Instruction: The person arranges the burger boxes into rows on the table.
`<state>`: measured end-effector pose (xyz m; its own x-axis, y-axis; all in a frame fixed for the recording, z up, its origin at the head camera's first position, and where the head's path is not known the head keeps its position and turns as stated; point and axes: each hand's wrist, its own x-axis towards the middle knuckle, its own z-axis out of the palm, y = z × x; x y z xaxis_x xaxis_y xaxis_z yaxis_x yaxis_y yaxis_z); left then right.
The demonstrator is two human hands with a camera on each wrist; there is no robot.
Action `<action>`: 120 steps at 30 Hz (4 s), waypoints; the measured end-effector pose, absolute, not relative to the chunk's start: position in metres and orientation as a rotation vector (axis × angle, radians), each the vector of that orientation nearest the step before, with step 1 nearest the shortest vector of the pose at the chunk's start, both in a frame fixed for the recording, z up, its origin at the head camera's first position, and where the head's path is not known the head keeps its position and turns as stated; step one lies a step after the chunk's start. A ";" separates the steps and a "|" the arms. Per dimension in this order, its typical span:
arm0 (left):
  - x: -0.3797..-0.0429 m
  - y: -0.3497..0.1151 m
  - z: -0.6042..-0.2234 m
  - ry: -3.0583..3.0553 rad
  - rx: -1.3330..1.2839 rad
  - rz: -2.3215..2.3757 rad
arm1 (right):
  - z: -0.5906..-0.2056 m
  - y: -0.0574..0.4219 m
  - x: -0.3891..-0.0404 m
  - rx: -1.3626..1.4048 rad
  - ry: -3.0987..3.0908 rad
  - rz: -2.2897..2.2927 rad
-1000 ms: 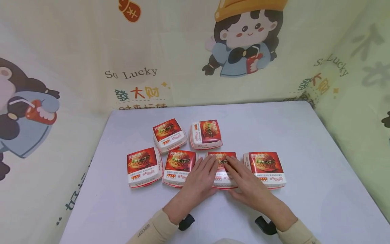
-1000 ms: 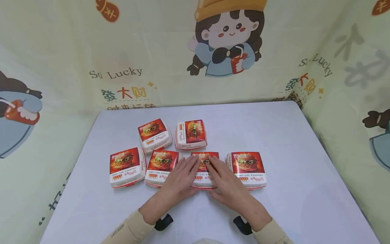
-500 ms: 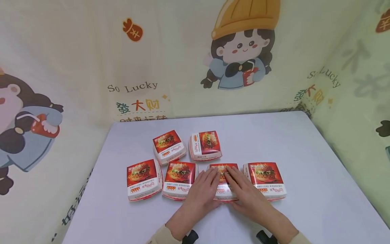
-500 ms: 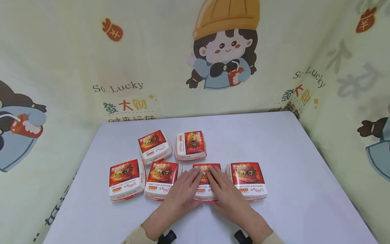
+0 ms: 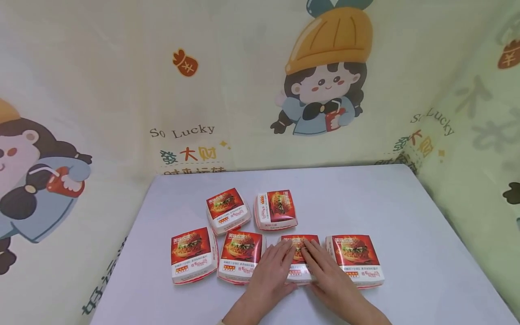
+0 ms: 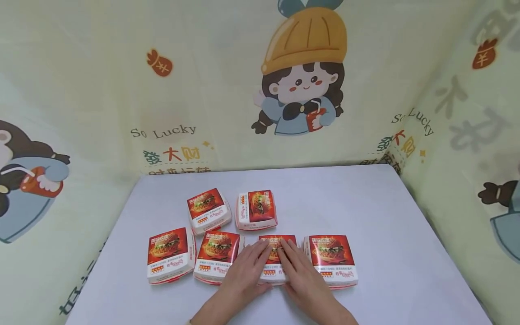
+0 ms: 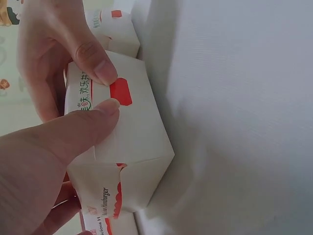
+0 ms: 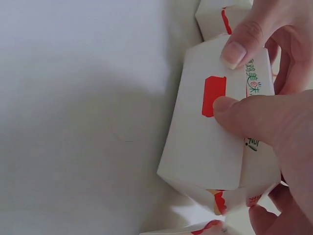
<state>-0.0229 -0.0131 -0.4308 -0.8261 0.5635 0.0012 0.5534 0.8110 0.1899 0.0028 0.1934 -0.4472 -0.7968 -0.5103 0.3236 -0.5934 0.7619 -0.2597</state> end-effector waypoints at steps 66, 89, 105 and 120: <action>-0.023 -0.100 -0.418 2.833 0.756 0.587 | -0.429 0.167 -0.006 0.771 -2.907 0.610; -0.035 -0.132 -0.418 2.925 0.729 0.353 | -0.426 0.101 -0.019 0.945 -2.973 0.548; -0.027 -0.124 -0.426 3.031 0.748 0.108 | -0.436 0.072 -0.018 1.015 -2.951 0.443; -0.018 -0.112 -0.421 3.073 0.819 0.123 | -0.433 0.088 -0.014 1.040 -2.855 0.549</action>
<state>-0.0175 -0.1116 -0.4210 -0.8667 0.4954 0.0591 0.4985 0.8645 0.0641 -0.0143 0.0881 -0.4332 -0.7719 -0.6128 0.1691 -0.6319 0.7102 -0.3105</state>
